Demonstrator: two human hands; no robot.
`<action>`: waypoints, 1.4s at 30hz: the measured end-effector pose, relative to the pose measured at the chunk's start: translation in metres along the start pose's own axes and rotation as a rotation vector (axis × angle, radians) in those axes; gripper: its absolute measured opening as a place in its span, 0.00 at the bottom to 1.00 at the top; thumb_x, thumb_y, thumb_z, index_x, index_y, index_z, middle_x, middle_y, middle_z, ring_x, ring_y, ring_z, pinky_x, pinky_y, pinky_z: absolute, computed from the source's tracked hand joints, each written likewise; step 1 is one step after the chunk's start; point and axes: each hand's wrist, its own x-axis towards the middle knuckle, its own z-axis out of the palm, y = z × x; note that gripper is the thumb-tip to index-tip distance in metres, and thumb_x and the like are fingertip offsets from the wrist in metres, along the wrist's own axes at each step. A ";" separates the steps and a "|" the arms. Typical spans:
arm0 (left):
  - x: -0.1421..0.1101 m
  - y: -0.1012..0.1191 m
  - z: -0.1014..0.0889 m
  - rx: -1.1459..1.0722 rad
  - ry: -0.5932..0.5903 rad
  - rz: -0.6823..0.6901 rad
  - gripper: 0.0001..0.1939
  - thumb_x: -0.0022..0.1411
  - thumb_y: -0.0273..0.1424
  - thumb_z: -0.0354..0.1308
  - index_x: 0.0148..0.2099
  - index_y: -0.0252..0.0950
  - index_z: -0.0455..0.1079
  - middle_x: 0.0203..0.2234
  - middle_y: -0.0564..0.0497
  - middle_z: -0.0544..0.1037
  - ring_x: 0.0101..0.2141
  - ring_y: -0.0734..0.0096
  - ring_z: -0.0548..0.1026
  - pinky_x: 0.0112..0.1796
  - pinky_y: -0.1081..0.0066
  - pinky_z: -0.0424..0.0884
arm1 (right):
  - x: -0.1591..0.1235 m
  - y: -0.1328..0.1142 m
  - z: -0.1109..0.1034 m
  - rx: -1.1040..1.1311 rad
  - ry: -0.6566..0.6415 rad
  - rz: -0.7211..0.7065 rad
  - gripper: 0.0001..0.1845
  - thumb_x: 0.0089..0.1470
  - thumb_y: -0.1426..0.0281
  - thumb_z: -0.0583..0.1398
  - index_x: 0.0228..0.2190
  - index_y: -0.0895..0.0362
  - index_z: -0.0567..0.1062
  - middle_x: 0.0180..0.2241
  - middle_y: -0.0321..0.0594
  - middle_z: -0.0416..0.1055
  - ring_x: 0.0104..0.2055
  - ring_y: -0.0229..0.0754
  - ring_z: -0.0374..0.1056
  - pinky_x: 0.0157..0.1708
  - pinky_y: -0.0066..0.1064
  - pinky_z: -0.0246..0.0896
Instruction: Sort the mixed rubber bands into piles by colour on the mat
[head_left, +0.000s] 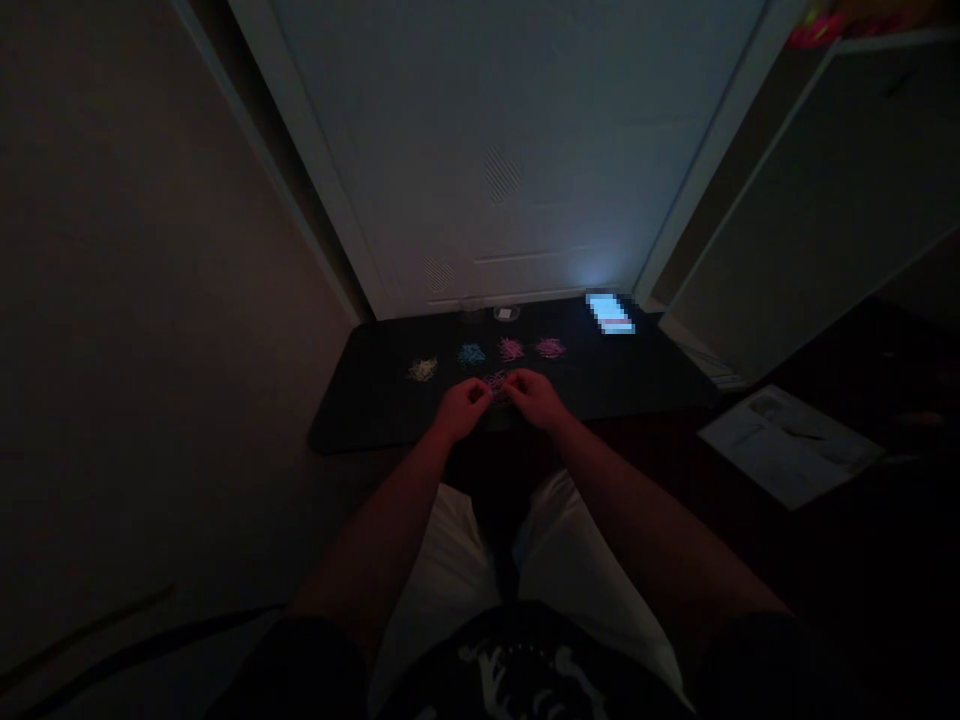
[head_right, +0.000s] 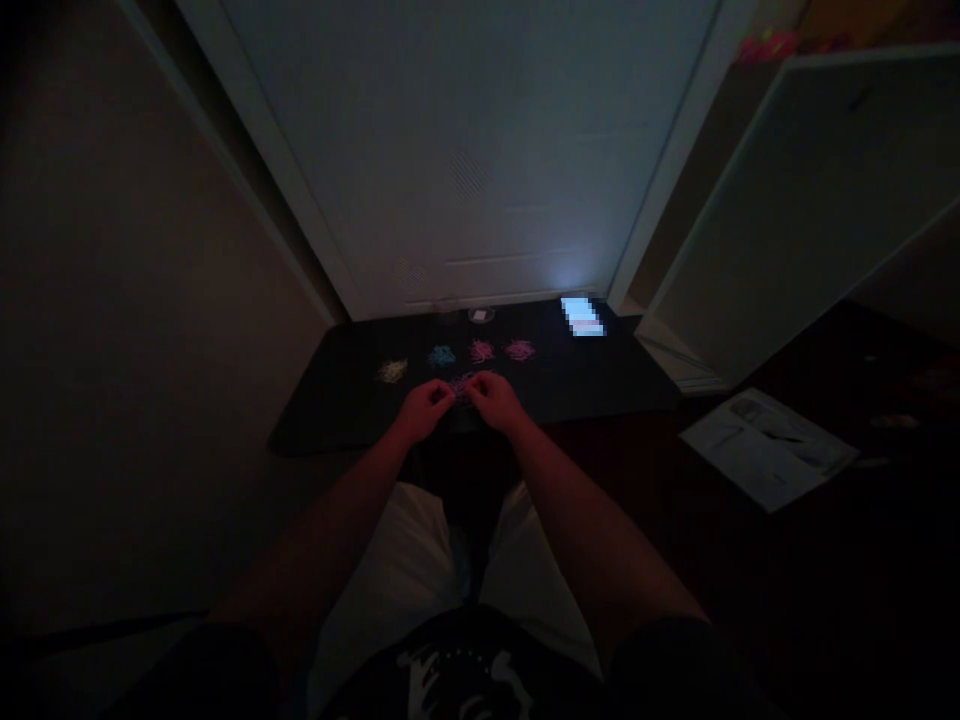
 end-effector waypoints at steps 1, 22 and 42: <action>0.000 0.000 0.000 -0.004 0.006 -0.008 0.07 0.55 0.33 0.52 0.30 0.34 0.67 0.25 0.54 0.71 0.27 0.75 0.68 0.31 0.75 0.63 | 0.000 0.001 0.000 0.019 0.018 0.009 0.08 0.45 0.65 0.56 0.23 0.57 0.67 0.21 0.33 0.64 0.24 0.34 0.59 0.25 0.26 0.54; 0.000 0.001 -0.001 -0.033 -0.019 -0.025 0.07 0.53 0.33 0.54 0.30 0.34 0.67 0.24 0.54 0.71 0.26 0.75 0.68 0.29 0.75 0.63 | -0.001 0.001 0.004 -0.072 -0.010 -0.036 0.06 0.48 0.67 0.55 0.23 0.57 0.67 0.23 0.33 0.64 0.26 0.35 0.59 0.27 0.27 0.53; -0.002 -0.001 -0.002 -0.093 0.046 -0.025 0.09 0.53 0.36 0.54 0.30 0.34 0.68 0.24 0.54 0.71 0.26 0.75 0.68 0.29 0.75 0.64 | -0.001 -0.001 -0.002 0.216 0.101 0.080 0.12 0.49 0.61 0.54 0.20 0.56 0.63 0.17 0.30 0.58 0.19 0.33 0.54 0.20 0.25 0.49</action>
